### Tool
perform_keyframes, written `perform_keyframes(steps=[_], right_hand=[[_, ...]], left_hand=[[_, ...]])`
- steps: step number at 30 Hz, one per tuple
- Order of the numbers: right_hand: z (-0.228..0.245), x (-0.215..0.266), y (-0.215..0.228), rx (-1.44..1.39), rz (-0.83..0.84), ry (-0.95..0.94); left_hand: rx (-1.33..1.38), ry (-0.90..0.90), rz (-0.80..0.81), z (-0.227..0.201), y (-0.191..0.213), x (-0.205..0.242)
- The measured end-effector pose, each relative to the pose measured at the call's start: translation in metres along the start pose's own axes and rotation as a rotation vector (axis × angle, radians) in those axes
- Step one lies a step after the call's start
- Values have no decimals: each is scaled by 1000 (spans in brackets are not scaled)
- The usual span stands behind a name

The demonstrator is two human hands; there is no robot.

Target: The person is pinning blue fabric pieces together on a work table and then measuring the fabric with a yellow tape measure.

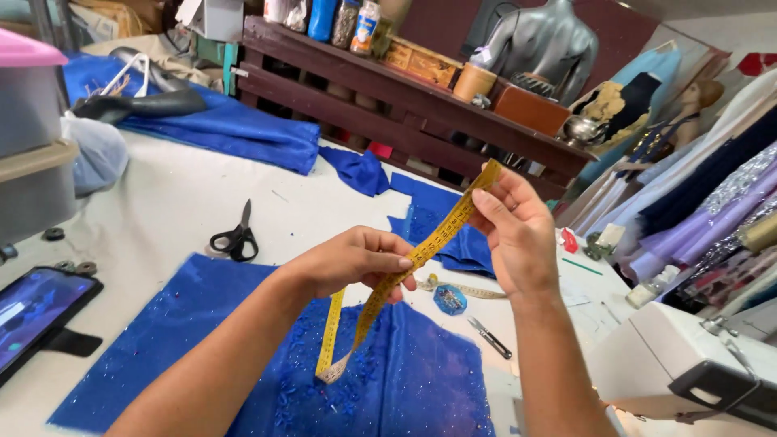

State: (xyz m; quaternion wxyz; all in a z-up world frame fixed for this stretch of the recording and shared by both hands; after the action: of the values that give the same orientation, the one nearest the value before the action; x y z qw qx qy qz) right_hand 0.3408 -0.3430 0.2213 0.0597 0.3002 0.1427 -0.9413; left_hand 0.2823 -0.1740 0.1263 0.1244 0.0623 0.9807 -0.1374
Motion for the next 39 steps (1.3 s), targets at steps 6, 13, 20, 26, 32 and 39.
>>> perform_keyframes(steps=[6, 13, 20, 26, 32, 39], right_hand=[[-63, -24, 78, -309, -368, -198], [-157, -47, 188, -538, -770, -326], [-221, -39, 248, -481, -1101, -402], [-232, -42, 273, -718, -1149, -369], [-122, -26, 115, -425, -216, -237], [-93, 59, -16, 140, 540, -468]], left_hand=[[-154, 64, 88, 5, 28, -13], [-303, 126, -220, 4, 159, 7], [367, -499, -201, 15, 289, 43], [680, -562, -657, -27, 277, 63], [-340, -90, -513, -40, 137, 21], [-525, 2, 70, 15, 39, -18]])
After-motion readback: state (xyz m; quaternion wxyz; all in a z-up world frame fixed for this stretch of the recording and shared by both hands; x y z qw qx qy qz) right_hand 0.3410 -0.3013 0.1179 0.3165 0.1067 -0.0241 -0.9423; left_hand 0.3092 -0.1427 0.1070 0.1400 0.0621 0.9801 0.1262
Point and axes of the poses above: each hand's wrist, its own x-axis away from the middle knuckle, its own y-axis out of the back of the hand, z = x × y, the point moved 6 cm from there along -x, towards the middle knuckle, and after that the axes turned 14 degrees about -z, right-handed, at the moved point
